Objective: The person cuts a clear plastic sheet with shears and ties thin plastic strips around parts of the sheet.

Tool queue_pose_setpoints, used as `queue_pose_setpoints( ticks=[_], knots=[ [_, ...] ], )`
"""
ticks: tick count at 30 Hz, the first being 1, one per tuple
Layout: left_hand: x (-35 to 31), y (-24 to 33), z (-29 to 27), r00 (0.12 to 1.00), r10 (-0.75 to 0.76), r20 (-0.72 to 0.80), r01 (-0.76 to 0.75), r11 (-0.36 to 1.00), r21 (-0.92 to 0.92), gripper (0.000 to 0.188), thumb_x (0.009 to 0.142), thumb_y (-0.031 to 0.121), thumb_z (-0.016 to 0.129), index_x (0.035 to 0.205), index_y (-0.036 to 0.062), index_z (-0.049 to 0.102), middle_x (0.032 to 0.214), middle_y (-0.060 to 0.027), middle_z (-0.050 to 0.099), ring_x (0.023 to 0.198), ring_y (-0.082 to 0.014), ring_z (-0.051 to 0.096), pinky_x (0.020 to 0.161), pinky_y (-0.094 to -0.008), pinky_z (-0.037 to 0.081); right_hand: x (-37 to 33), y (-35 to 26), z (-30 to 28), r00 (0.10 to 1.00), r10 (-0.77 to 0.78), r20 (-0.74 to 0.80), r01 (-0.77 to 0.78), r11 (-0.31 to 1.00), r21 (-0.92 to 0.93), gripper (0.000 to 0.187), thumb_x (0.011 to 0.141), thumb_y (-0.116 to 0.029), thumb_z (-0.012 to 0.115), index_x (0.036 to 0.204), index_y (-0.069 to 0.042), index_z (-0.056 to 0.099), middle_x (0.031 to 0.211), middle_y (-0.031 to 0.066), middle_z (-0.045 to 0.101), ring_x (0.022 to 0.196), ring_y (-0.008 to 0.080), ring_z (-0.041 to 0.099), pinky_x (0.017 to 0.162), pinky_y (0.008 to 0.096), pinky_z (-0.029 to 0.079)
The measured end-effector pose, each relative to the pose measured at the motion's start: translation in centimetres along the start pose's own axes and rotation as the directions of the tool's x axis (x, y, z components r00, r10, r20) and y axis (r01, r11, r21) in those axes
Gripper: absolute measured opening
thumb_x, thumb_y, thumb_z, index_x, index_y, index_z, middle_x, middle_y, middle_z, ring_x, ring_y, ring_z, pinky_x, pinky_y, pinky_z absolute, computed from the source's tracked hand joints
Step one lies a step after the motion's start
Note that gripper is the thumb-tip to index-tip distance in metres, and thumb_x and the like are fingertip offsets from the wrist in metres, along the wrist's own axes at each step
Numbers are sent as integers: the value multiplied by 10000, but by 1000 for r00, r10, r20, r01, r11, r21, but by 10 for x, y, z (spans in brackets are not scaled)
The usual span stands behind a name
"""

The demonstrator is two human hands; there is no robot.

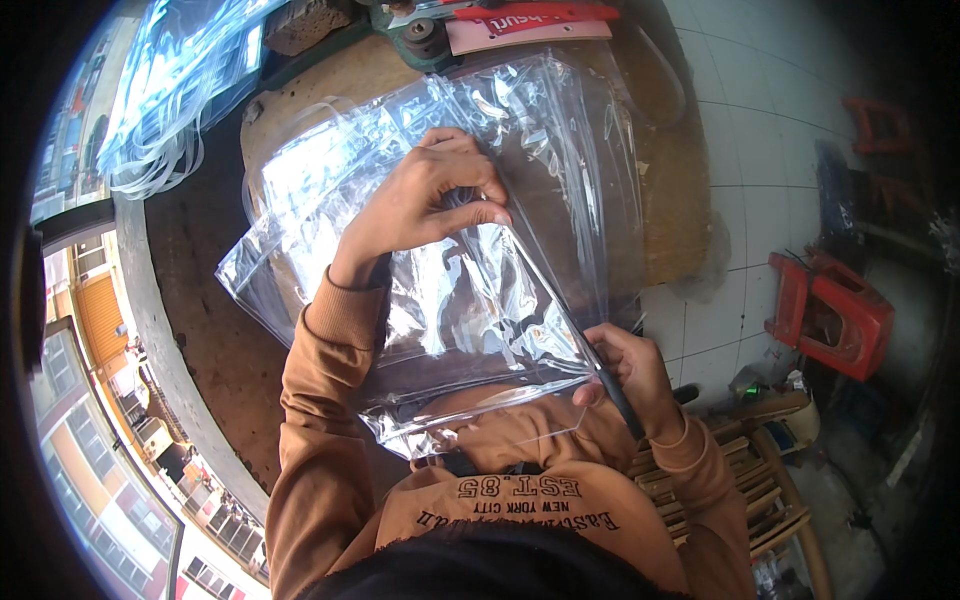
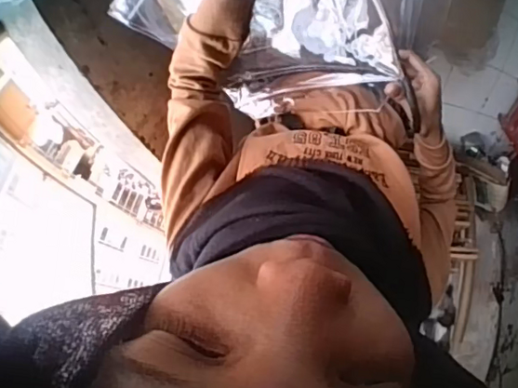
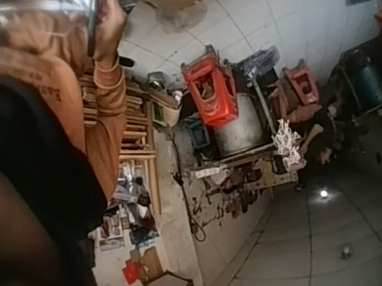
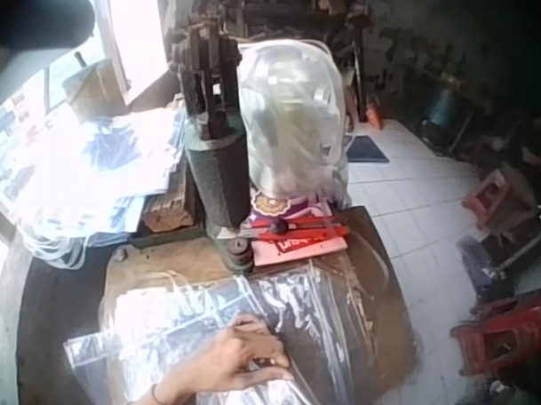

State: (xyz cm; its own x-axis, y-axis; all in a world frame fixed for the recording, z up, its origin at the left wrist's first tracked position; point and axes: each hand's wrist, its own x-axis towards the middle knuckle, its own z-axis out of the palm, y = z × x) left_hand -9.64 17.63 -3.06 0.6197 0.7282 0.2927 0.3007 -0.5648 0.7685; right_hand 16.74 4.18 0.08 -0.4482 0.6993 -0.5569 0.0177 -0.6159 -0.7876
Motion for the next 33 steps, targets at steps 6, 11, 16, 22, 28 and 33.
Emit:
queue_pose_setpoints(
  ticks=[6, 11, 16, 22, 28, 33],
  knots=[
    [1, 0, -6, 999, 27, -26, -27, 1000, 13, 178, 738, 224, 714, 799, 68, 653, 757, -36, 616, 785, -222, 566, 832, -362, 406, -2, 1, -3, 1000, 23, -15, -23, 1000, -11, 489, 664, -160, 833, 990, 29, 522, 829, 42, 619, 729, 41, 564, 621, 173, 494],
    [1, -5, -4, 998, 48, -36, -48, 999, -18, 169, 741, 209, 712, 786, 58, 649, 753, -43, 613, 785, -228, 566, 796, -364, 416, 1, -3, -2, 1000, -3, -9, 2, 1000, -20, 514, 662, -184, 836, 1003, 16, 508, 829, 43, 621, 737, 44, 563, 632, 177, 479],
    [1, -3, -4, 999, 29, -42, -30, 999, -27, 170, 738, 208, 715, 770, 55, 649, 744, -47, 615, 770, -231, 569, 795, -358, 417, 3, -5, -3, 1000, 12, 5, -12, 1000, -16, 539, 657, -217, 841, 1015, 13, 509, 833, 46, 628, 739, 48, 564, 651, 185, 459],
    [3, -3, -4, 999, 34, -32, -35, 999, -16, 169, 741, 216, 715, 768, 61, 653, 745, -44, 618, 768, -225, 569, 798, -353, 417, 0, -8, 0, 998, 37, -42, -41, 993, -107, 520, 663, -175, 836, 1017, 22, 511, 833, 53, 643, 747, 49, 573, 654, 182, 462],
    [-1, -3, -2, 1000, 1, -19, -1, 1000, 18, 179, 738, 230, 719, 803, 74, 659, 761, -34, 617, 799, -222, 562, 827, -354, 404, -14, -9, -15, 991, 6, -134, -18, 996, -89, 460, 698, -126, 805, 1032, 5, 516, 706, -20, 535, 632, 18, 479, 583, 148, 386],
    [0, 15, 1, 997, 17, 80, -27, 993, 115, 159, 734, 253, 708, 839, 145, 660, 786, 19, 588, 860, -188, 534, 912, -400, 322, -3, -10, -40, 768, -403, -499, -14, 767, -641, 478, 715, -79, 766, 1102, 4, 499, 711, 6, 524, 635, 93, 505, 598, 213, 426]
  ],
)
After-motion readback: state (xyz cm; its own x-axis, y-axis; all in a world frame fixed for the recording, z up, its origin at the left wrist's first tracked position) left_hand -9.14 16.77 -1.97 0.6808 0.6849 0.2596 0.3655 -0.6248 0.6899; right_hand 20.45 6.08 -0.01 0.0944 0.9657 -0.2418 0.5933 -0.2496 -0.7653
